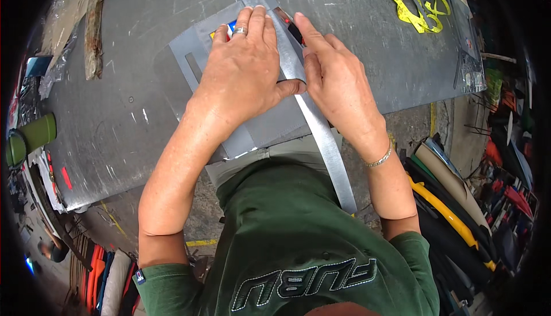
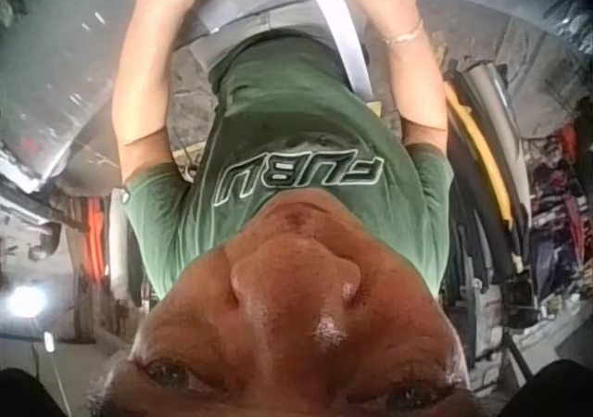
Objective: Using a utility knife and a metal ruler to cut precise shapes out of a grey synthetic material on a workbench.
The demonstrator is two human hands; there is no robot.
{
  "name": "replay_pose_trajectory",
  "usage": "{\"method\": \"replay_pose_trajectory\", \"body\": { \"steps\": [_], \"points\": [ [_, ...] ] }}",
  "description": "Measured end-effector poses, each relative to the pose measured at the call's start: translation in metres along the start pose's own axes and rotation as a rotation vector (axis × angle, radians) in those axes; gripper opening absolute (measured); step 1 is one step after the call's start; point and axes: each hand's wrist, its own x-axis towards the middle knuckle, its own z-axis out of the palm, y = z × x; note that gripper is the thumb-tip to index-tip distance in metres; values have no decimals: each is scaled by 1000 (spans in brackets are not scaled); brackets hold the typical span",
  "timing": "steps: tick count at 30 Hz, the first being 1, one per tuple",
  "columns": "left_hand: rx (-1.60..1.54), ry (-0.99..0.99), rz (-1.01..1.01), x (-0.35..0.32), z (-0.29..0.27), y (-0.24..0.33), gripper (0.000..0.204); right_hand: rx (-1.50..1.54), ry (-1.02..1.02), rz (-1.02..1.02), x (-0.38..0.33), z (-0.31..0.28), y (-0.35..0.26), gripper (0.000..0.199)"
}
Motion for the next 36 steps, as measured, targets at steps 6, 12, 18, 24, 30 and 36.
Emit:
{"method": "replay_pose_trajectory", "body": {
  "steps": [6,12,18,24,30,36],
  "points": [
    [-4,54,21,0,5,-1,104,-9,3,5,2,-1,-1,54],
    [-9,72,19,1,7,0,102,-22,-23,10,3,-1,1,53],
    [2,56,8,0,3,1,104,-28,-33,12,3,-3,0,53],
    [16,27,-2,1,1,1,105,-49,-58,9,5,-5,-1,51],
    [15,102,47,1,8,-2,99,-92,-81,-67,16,-16,-6,46],
    [-41,-130,17,10,-32,7,98,-150,-124,-100,18,-20,-10,43]
  ]
}}
